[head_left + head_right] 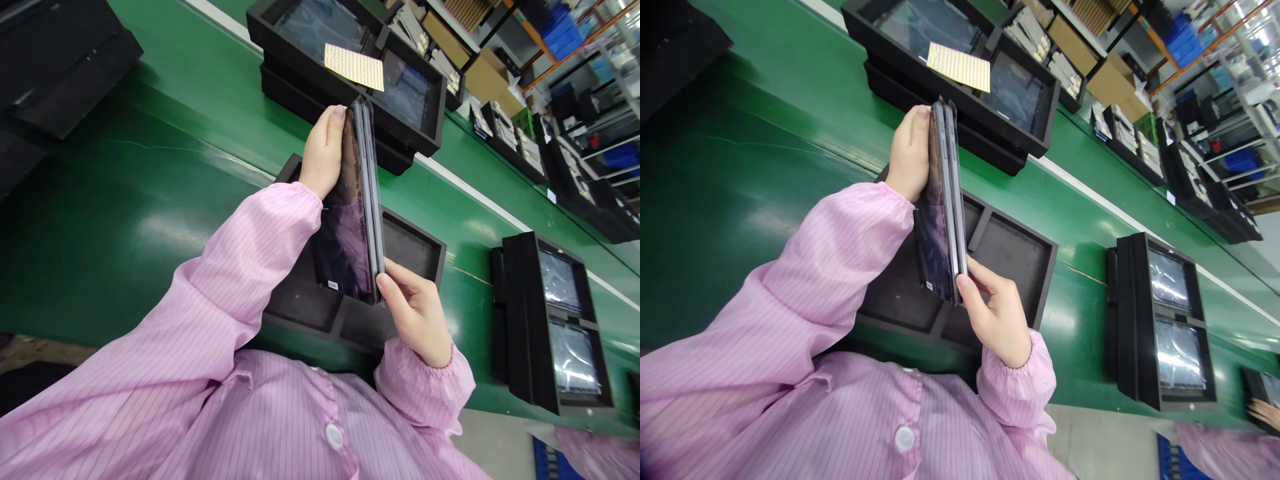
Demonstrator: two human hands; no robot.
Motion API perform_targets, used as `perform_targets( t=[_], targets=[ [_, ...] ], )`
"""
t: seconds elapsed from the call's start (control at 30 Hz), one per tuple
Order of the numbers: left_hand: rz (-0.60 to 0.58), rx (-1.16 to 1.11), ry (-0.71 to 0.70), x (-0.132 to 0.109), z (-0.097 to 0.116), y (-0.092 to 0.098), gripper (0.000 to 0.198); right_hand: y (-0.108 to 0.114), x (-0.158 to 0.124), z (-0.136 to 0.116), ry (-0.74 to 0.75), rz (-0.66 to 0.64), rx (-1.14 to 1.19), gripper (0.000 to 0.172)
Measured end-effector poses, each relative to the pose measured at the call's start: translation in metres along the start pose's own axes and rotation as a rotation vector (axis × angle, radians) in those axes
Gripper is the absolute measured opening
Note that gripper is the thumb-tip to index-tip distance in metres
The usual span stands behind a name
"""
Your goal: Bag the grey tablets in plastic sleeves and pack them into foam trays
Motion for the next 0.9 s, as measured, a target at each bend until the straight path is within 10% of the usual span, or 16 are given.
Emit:
perform_targets(
  t=[0.9],
  targets=[
    [0.107, 0.086, 0.076, -0.009, 0.005, 0.002, 0.067, -0.017, -0.004, 0.003, 0.019, 0.037, 0.121, 0.037]
  ],
)
Point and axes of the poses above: each hand's wrist, its own x-axis towards the middle knuckle, its own y-axis out of the back of the hand, z = x × y, the point moved 3 cm from there along x, towards the middle knuckle, and after that the axes turned 2 degrees about z, right-handed, at the moved point
